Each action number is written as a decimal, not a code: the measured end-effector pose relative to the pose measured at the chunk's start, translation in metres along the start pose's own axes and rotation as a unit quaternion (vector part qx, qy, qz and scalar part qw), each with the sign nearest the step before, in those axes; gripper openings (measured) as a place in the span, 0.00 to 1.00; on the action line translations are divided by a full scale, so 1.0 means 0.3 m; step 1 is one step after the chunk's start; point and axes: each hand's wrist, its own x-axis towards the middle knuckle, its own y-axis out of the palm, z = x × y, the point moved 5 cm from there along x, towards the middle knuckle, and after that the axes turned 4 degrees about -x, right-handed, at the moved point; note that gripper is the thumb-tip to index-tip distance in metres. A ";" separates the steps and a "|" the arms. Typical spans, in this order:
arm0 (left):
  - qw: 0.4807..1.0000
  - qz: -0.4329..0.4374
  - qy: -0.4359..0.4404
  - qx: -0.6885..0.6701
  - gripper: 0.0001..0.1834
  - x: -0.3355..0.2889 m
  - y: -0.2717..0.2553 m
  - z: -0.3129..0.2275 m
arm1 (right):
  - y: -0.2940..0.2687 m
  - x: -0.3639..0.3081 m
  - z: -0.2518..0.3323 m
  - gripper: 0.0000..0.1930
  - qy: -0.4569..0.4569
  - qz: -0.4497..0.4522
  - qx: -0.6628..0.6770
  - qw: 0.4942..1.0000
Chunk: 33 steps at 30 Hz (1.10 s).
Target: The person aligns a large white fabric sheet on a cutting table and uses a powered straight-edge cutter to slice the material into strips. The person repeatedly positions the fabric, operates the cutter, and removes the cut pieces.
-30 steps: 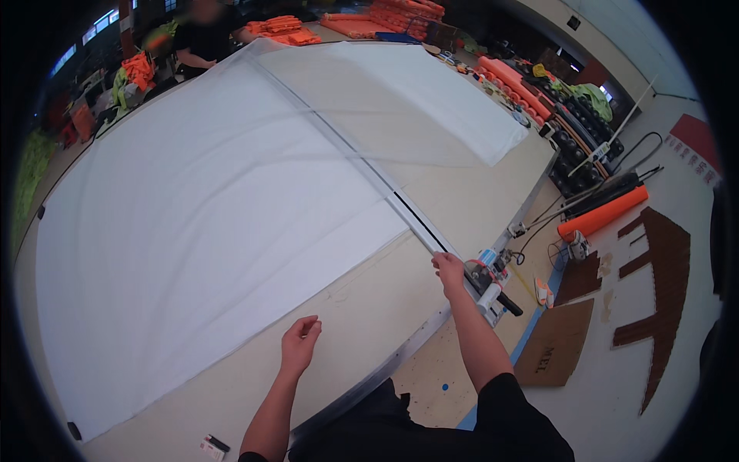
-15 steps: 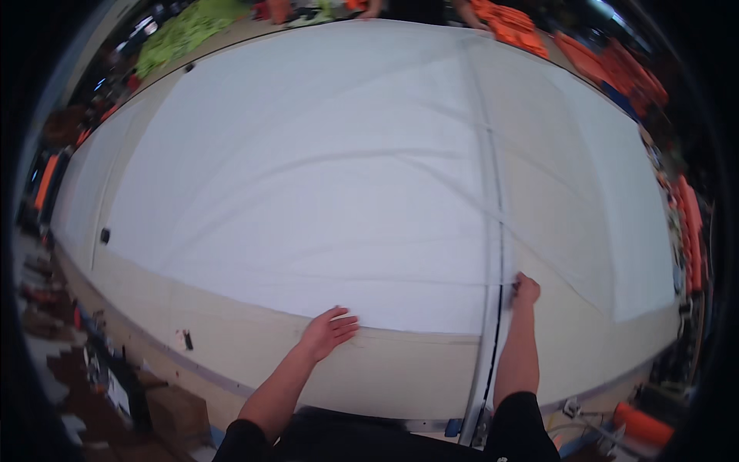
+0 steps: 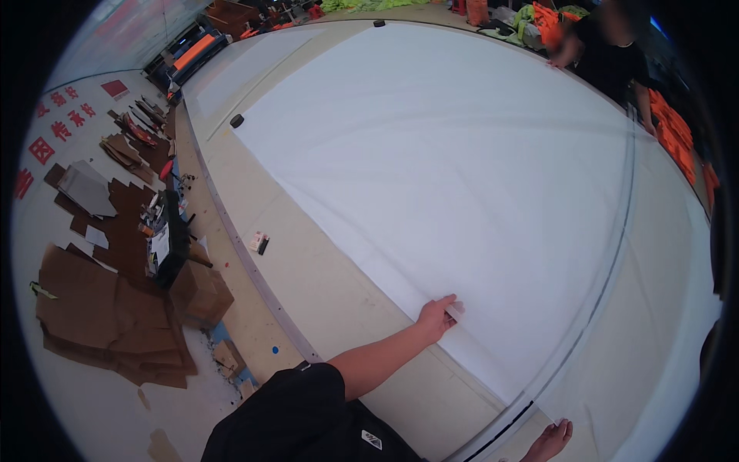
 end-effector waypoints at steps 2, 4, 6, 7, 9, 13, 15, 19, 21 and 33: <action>0.996 -0.049 0.078 -0.019 0.16 0.008 -0.104 -0.134 | -0.047 -0.006 -0.002 0.18 -0.004 -0.013 -0.045 0.999; 0.983 -0.104 0.137 -0.062 0.15 -0.008 -0.239 -0.291 | 0.018 -0.075 0.065 0.22 0.020 -0.020 -0.036 0.999; 0.975 -0.134 0.177 -0.033 0.12 -0.061 -0.331 -0.399 | 0.017 -0.151 0.093 0.21 0.035 -0.043 -0.057 0.997; 0.971 -0.141 0.193 -0.006 0.11 -0.108 -0.363 -0.444 | 0.007 -0.183 0.091 0.21 0.042 -0.055 -0.068 0.995; 0.963 -0.156 0.218 0.038 0.12 -0.195 -0.385 -0.497 | -0.023 -0.191 0.057 0.21 0.047 -0.055 -0.060 0.996; 0.949 -0.192 0.229 0.102 0.12 -0.321 -0.408 -0.504 | -0.032 -0.215 0.026 0.17 0.003 -0.041 -0.144 0.989; 0.948 -0.197 0.214 0.131 0.12 -0.297 -0.406 -0.490 | -0.054 -0.166 -0.024 0.18 -0.003 -0.028 -0.197 0.980; 0.950 -0.209 0.155 0.172 0.12 -0.196 -0.510 -0.420 | -0.020 -0.203 -0.051 0.24 -0.041 -0.063 -0.248 0.966; 0.957 -0.176 0.150 0.175 0.11 -0.145 -0.570 -0.397 | -0.013 -0.208 -0.062 0.25 -0.056 -0.067 -0.272 0.958; 0.785 -0.274 0.283 0.478 0.14 -0.212 -0.555 -0.467 | 0.006 -0.259 -0.056 0.26 -0.105 -0.103 -0.307 0.940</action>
